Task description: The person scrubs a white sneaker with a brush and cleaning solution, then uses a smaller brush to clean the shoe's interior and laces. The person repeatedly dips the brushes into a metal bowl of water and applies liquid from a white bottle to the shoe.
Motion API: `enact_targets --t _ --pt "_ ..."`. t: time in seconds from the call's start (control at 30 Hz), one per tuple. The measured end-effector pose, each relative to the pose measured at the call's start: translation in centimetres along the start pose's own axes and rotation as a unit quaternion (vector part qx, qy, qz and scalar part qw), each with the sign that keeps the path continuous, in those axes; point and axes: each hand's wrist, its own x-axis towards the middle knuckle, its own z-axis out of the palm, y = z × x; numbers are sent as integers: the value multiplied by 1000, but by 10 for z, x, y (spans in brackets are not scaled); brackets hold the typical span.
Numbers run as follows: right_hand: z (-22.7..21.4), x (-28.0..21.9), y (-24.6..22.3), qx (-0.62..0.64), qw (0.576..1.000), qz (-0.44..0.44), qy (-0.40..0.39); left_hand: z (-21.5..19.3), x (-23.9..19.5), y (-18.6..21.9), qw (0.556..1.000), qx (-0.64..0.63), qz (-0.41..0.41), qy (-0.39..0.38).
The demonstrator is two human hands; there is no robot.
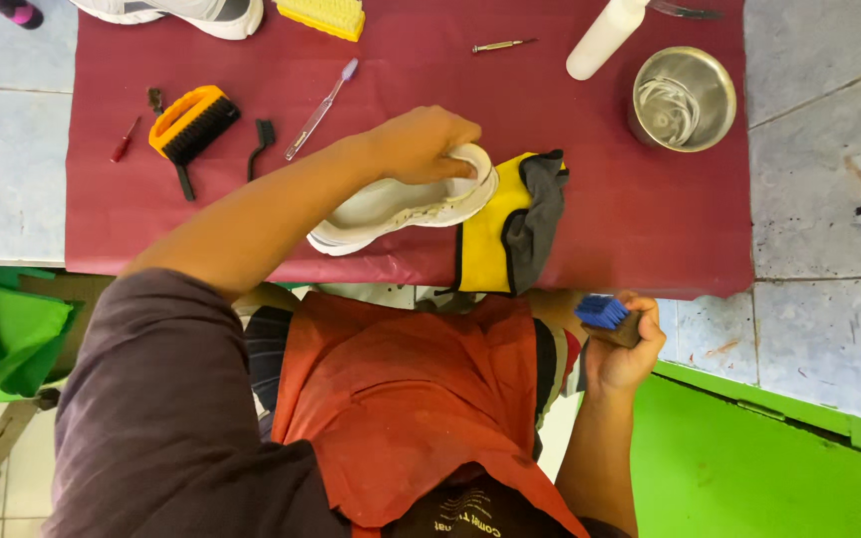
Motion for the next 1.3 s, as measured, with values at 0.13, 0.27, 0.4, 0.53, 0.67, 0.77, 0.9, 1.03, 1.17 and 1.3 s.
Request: enact_targets --t 0.13,0.27,0.4,0.53,0.67,0.77,0.9,1.03,1.17,1.3 --pt "3 4 -11 24 999 21 23 -12 -23 -4 982 -42 -100 157" --pt "24 15 -10 73 993 35 82 -23 -40 -22 898 -64 -321 295" --pt "59 15 -15 136 980 109 98 -26 -60 -44 820 -123 -392 398" --pt "77 8 -25 103 970 178 127 -13 -76 -49 800 -181 -346 456" --pt "94 6 -33 98 964 201 145 8 -84 -55 808 -212 -301 459" --pt "82 15 -17 57 975 202 80 27 -97 -52 818 -179 -294 461" --pt "116 28 2 -14 984 170 -59 60 -127 -25 797 -128 -183 562" --pt "174 74 42 -234 957 43 -164 85 -146 4 816 -82 -139 555" --pt "248 101 63 -593 759 -145 -227 96 -152 13 806 -191 -296 476" --pt "293 97 88 -716 648 -100 -239 78 -147 3 780 -327 -369 385"
